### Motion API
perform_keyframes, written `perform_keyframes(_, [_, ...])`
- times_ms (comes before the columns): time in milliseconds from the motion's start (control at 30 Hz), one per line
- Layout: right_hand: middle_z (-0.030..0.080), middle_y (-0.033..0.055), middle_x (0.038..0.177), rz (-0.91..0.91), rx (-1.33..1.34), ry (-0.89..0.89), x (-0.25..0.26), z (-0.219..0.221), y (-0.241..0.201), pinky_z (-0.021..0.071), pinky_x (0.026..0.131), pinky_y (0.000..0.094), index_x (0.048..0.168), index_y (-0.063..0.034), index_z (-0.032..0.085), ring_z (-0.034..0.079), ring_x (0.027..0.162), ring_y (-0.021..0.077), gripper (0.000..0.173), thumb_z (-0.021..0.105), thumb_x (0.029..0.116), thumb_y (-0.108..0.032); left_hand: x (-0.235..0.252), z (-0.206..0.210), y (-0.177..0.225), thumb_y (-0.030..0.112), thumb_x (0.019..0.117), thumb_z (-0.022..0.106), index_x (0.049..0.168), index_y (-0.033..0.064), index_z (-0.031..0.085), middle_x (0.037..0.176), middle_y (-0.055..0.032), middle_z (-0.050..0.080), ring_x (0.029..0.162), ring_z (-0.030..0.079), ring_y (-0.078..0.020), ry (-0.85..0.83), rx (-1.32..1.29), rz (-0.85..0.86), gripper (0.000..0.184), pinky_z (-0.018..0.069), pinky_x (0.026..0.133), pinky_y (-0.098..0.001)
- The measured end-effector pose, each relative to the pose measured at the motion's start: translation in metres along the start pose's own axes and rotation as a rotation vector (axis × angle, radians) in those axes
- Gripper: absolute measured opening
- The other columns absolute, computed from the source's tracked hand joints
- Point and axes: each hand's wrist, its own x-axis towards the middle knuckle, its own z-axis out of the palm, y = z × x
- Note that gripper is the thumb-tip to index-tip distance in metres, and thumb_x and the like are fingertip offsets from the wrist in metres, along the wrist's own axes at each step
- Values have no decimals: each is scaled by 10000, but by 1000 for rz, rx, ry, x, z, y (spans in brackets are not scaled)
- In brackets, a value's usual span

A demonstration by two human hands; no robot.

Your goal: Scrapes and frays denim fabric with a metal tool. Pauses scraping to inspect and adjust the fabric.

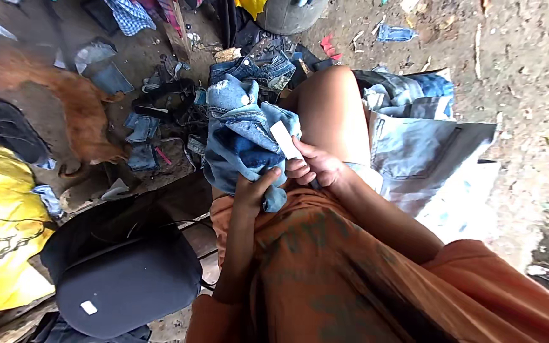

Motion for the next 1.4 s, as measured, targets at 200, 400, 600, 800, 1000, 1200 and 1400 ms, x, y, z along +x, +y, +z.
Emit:
perform_keyframes(200, [468, -81, 662, -430, -746, 583, -16, 33, 7, 306, 412, 133, 1234, -254, 615, 364, 466, -18, 311, 408, 1084, -431, -3, 3, 5, 14, 833, 732, 1185, 115, 605, 940, 52, 733, 868, 702, -36, 28, -14, 4, 388, 599, 812, -249])
perform_keyframes(400, [699, 110, 944, -903, -1790, 523, -29, 38, 18, 570, 607, 364, 1357, -26, 589, 665, 719, 181, 470, 558, 1039, -372, -4, 2, 6, -52, 788, 734, 1113, 124, 630, 905, 58, 740, 840, 706, -38, 6, -54, -32, 384, 607, 791, -256])
perform_keyframes(600, [629, 95, 787, -882, -2028, 538, -19, 16, 22, 509, 498, 388, 1332, -117, 677, 617, 617, 237, 414, 510, 1053, -373, -8, -7, 1, -51, 759, 720, 1113, 121, 620, 912, 50, 751, 847, 718, -51, -41, -83, -55, 406, 615, 797, -281])
perform_keyframes(800, [732, 65, 948, -824, -1736, 655, -15, 17, 25, 566, 658, 347, 1216, -107, 741, 689, 773, 155, 320, 522, 1057, -279, -4, 3, 6, -55, 819, 675, 1141, 73, 596, 899, 40, 720, 833, 696, -40, 41, 46, -101, 355, 599, 790, -256])
perform_keyframes(1000, [478, -90, 676, -689, -793, 659, -27, 28, -17, 317, 402, 139, 1242, -259, 596, 367, 460, -8, 306, 370, 1089, -397, 1, 2, 10, -80, 824, 678, 1137, 33, 594, 891, 38, 735, 845, 706, -27, 58, 2, -31, 343, 600, 830, -236])
perform_keyframes(1200, [646, 17, 886, -676, -1422, 488, -35, 39, 4, 541, 677, 301, 1435, -129, 541, 602, 730, 77, 442, 556, 1037, -321, 10, 7, -2, -31, 848, 713, 1179, 4, 606, 945, -35, 737, 879, 717, -98, 95, -37, 35, 350, 615, 833, -301])
perform_keyframes(1400, [717, 140, 922, -889, -1914, 657, -15, 5, 15, 585, 625, 476, 1283, -135, 708, 703, 742, 287, 358, 562, 1035, -348, -4, 6, 4, -12, 870, 694, 1228, -53, 556, 1002, -38, 727, 957, 700, -64, 35, 107, 4, 386, 585, 912, -269])
